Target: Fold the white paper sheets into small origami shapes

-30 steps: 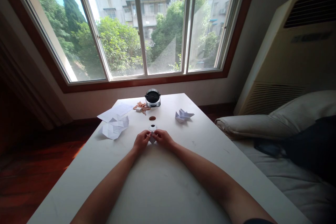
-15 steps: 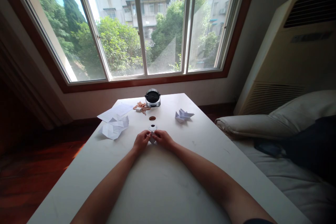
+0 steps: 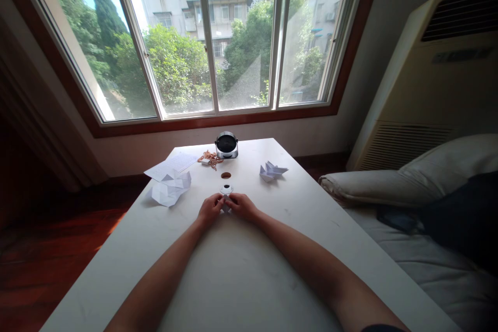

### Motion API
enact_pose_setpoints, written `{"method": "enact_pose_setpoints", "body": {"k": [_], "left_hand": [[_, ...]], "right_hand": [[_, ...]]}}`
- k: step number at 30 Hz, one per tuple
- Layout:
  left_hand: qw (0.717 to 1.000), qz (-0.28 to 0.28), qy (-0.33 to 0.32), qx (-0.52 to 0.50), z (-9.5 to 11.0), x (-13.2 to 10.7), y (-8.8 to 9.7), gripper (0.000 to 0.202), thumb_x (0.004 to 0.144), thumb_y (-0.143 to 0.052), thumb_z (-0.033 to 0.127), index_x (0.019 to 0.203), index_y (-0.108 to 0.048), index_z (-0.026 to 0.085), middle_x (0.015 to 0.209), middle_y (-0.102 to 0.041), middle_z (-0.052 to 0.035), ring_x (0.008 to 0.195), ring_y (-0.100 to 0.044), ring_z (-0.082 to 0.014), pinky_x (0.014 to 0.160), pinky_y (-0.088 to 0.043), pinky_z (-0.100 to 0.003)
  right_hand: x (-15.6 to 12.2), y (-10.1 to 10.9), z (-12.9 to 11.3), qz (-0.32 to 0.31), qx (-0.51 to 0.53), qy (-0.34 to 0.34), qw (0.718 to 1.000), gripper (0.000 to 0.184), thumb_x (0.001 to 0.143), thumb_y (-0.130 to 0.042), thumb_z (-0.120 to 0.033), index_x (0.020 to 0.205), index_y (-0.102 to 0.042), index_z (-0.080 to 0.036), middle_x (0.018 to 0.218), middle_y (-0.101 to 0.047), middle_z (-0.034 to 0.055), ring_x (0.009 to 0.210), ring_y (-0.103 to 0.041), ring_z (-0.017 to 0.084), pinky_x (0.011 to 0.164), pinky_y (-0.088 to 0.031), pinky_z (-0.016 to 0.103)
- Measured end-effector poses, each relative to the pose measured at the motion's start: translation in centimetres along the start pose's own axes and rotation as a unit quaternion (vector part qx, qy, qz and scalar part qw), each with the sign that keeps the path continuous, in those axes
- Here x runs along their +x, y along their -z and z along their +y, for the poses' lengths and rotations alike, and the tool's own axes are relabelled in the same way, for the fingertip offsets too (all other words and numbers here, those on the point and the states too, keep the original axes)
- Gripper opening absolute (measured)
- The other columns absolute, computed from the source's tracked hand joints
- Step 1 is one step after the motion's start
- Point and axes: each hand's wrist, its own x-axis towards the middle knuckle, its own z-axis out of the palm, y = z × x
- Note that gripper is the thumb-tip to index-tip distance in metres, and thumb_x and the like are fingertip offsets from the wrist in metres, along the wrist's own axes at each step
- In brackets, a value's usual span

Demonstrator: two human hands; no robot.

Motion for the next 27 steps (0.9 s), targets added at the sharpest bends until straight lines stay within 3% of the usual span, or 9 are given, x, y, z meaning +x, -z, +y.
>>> {"method": "enact_pose_setpoints", "body": {"k": [27], "left_hand": [[1.0, 0.002, -0.003, 0.01, 0.0, 0.02, -0.08, 0.028, 0.093, -0.05, 0.04, 0.091, -0.069, 0.019, 0.079, -0.069, -0.0034, 0.069, -0.06, -0.0151, 0.065, -0.044, -0.024]], "right_hand": [[0.05, -0.09, 0.14, -0.001, -0.003, 0.009, 1.0, 0.028, 0.091, -0.055, -0.04, 0.072, -0.057, -0.018, 0.067, -0.058, -0.0011, 0.062, -0.046, 0.013, 0.059, -0.031, 0.023]]}}
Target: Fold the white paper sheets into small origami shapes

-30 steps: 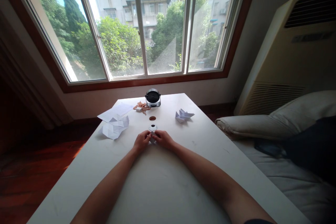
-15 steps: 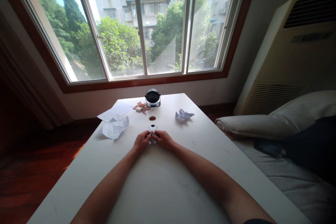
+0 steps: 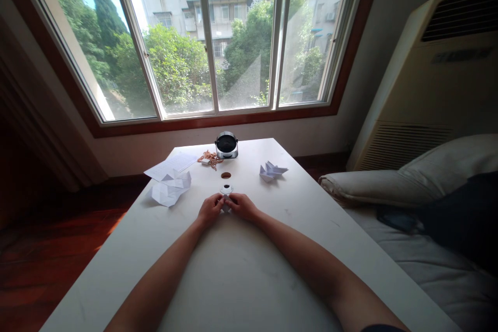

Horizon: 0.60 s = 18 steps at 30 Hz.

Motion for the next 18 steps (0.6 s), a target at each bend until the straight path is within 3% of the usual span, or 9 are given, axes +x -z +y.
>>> {"method": "enact_pose_setpoints", "body": {"k": [18], "left_hand": [[1.0, 0.001, 0.021, -0.011, 0.77, -0.09, 0.23, 0.028, 0.092, -0.052, 0.041, 0.091, -0.069, 0.019, 0.078, -0.07, -0.0034, 0.069, -0.061, -0.0156, 0.065, -0.046, -0.024]], "right_hand": [[-0.01, 0.19, -0.28, -0.006, -0.001, -0.014, 1.0, 0.031, 0.091, -0.056, -0.042, 0.071, -0.057, -0.018, 0.068, -0.059, -0.0002, 0.063, -0.046, 0.013, 0.061, -0.033, 0.024]]}}
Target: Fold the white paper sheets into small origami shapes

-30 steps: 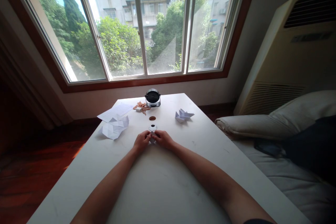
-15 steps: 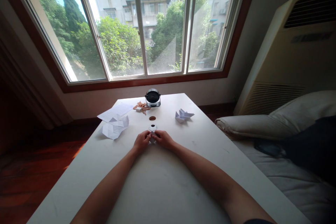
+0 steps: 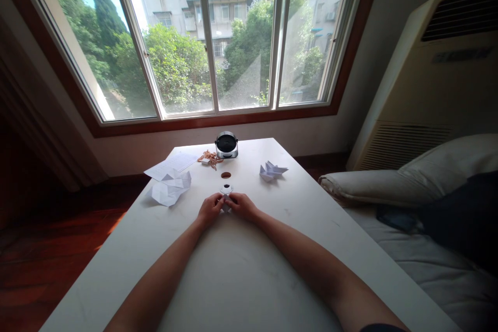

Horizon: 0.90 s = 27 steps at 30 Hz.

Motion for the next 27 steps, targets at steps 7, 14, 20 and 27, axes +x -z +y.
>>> {"method": "enact_pose_setpoints", "body": {"k": [7, 14, 20, 27], "left_hand": [[1.0, -0.006, 0.0, 0.013, 0.16, 0.0, 0.14, 0.029, 0.092, -0.051, 0.042, 0.089, -0.069, 0.019, 0.075, -0.069, -0.0021, 0.068, -0.06, -0.015, 0.064, -0.044, -0.023], [1.0, -0.009, -0.004, 0.018, -0.07, 0.04, 0.1, 0.03, 0.093, -0.05, 0.042, 0.09, -0.069, 0.019, 0.074, -0.068, -0.0008, 0.068, -0.059, -0.0144, 0.064, -0.042, -0.023], [1.0, -0.008, 0.0, 0.019, -0.01, 0.0, 0.12, 0.029, 0.093, -0.05, 0.043, 0.089, -0.068, 0.02, 0.073, -0.068, -0.0004, 0.067, -0.059, -0.0147, 0.064, -0.041, -0.023], [1.0, -0.004, 0.004, 0.017, 0.2, -0.03, 0.17, 0.029, 0.092, -0.051, 0.043, 0.087, -0.068, 0.02, 0.074, -0.069, -0.0008, 0.068, -0.06, -0.0153, 0.065, -0.042, -0.023]], "right_hand": [[0.1, -0.19, 0.24, 0.001, 0.001, 0.004, 1.0, 0.03, 0.09, -0.056, -0.041, 0.071, -0.057, -0.018, 0.067, -0.058, -0.0008, 0.062, -0.046, 0.013, 0.061, -0.033, 0.024], [0.12, -0.14, 0.29, 0.001, 0.001, 0.01, 1.0, 0.028, 0.09, -0.056, -0.039, 0.071, -0.057, -0.018, 0.068, -0.059, -0.0013, 0.063, -0.046, 0.013, 0.061, -0.032, 0.023], [0.1, -0.03, 0.08, -0.003, 0.002, 0.004, 1.0, 0.028, 0.09, -0.056, -0.039, 0.072, -0.058, -0.018, 0.07, -0.061, -0.0008, 0.063, -0.047, 0.013, 0.061, -0.033, 0.023], [0.05, 0.02, 0.02, -0.001, 0.01, 0.002, 1.0, 0.028, 0.09, -0.056, -0.039, 0.072, -0.058, -0.018, 0.07, -0.061, -0.0003, 0.063, -0.047, 0.013, 0.061, -0.034, 0.024]]}}
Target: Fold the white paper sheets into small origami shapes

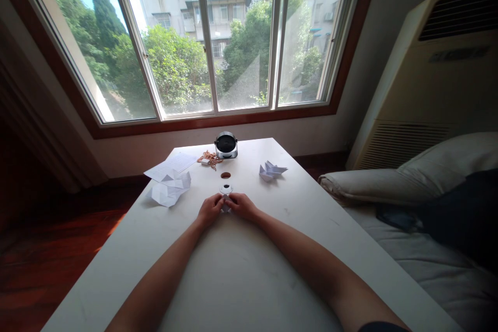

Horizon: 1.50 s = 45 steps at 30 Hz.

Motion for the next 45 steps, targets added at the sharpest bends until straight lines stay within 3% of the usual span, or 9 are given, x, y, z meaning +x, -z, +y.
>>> {"method": "enact_pose_setpoints", "body": {"k": [45], "left_hand": [[1.0, -0.014, -0.013, 0.024, -0.52, 0.06, -0.18, 0.03, 0.094, -0.047, 0.042, 0.089, -0.067, 0.02, 0.077, -0.069, -0.001, 0.071, -0.059, -0.0156, 0.066, -0.041, -0.023]], "right_hand": [[-0.07, 0.03, -0.12, -0.004, -0.002, 0.009, 1.0, 0.029, 0.091, -0.054, -0.039, 0.071, -0.054, -0.018, 0.068, -0.059, -0.0017, 0.062, -0.047, 0.012, 0.06, -0.032, 0.024]]}}
